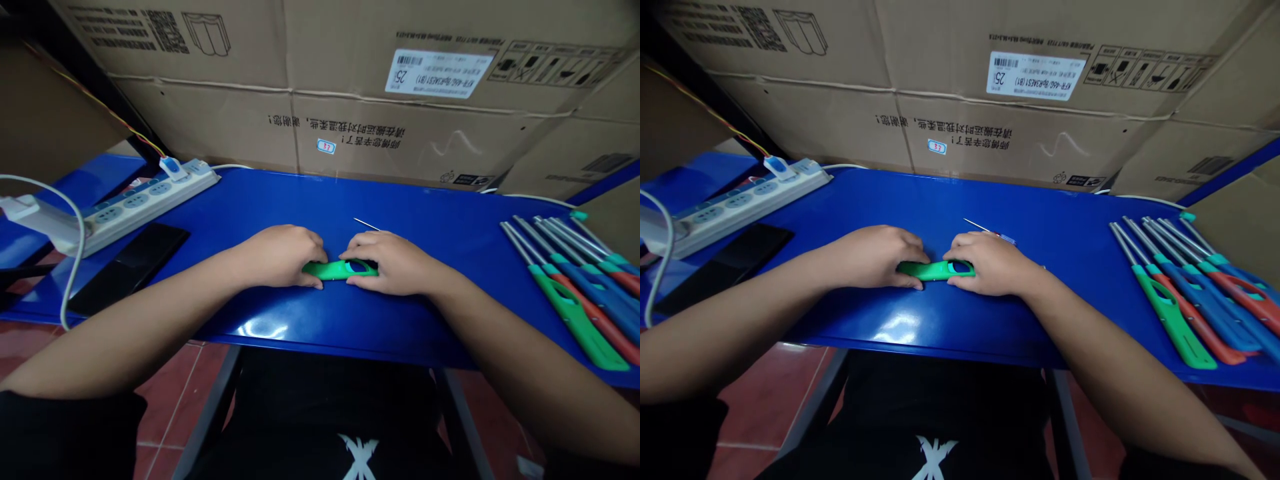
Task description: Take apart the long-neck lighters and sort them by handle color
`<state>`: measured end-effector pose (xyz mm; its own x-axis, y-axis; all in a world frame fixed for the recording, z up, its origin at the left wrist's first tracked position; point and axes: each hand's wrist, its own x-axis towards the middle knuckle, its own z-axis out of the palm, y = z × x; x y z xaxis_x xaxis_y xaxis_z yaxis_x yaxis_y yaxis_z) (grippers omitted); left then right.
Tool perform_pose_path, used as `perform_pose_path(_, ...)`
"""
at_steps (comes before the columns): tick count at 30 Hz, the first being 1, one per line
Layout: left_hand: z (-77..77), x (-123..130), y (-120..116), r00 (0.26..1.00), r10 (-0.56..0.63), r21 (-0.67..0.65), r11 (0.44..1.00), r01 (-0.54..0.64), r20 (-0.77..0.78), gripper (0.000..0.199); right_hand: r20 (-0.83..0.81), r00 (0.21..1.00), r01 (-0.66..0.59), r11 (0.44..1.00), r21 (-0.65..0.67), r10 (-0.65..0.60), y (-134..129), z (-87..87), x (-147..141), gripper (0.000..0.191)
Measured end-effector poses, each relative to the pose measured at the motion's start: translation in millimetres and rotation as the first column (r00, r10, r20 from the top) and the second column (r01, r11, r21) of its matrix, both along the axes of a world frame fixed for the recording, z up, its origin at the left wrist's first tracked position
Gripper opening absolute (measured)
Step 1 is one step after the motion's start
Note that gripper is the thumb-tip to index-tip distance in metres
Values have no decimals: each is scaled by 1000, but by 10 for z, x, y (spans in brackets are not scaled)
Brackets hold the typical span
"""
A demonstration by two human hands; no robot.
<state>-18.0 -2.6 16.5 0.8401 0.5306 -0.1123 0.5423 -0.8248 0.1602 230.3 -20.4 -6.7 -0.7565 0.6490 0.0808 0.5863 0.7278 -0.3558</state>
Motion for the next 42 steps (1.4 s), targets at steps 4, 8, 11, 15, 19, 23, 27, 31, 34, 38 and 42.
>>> perform_pose_path(4, 14, 18, 5, 999, 24, -51, 998, -25, -26, 33, 29, 997, 71, 996, -51, -70, -20, 11, -33, 36)
perform_pose_path(8, -2, 13, 14, 998, 63, -95, 994, -62, 8, 35, -14, 998, 68, 995, -79, -69, 21, 74, 66, 40)
perform_pose_path(11, -18, -5, 40, 998, 48, -127, 991, -41, 46, 37, -165, 968, 184, 982, -43, -189, 68, 160, 220, 29)
perform_pose_path(15, 27, -137, 182, 988, 26, -196, 981, 5, 154, 38, -198, 948, 268, 961, 72, -250, 84, 227, 319, 23)
perform_pose_path(19, 104, -441, 474, 960, 242, -96, 969, -230, 142, 28, -161, 961, 240, 967, 83, -225, 80, 198, 299, 23)
perform_pose_path(23, 97, -657, 698, 915, 398, -165, 900, -404, -66, 29, -161, 960, 246, 965, 87, -230, 101, 144, 301, 24)
perform_pose_path(27, 29, -636, 735, 913, 394, -241, 881, -407, -104, 29, -128, 963, 247, 967, 63, -238, 111, 120, 295, 22)
perform_pose_path(31, -1, -583, 717, 925, 359, -235, 895, -380, -126, 25, -26, 977, 211, 977, 17, -210, 113, 181, 352, 26)
perform_pose_path(34, 22, -519, 647, 936, 343, -195, 915, -353, -83, 26, 63, 980, 192, 979, -74, -188, 122, 281, 522, 28)
perform_pose_path(38, 25, -230, 339, 934, 274, -133, 959, -249, 228, 40, 192, 964, 236, 927, -292, -185, 123, 376, 775, 42)
perform_pose_path(42, -88, 138, -39, 945, 239, -194, 961, -197, 224, 58, 284, 953, 210, 911, -356, -108, 109, 355, 761, 38)
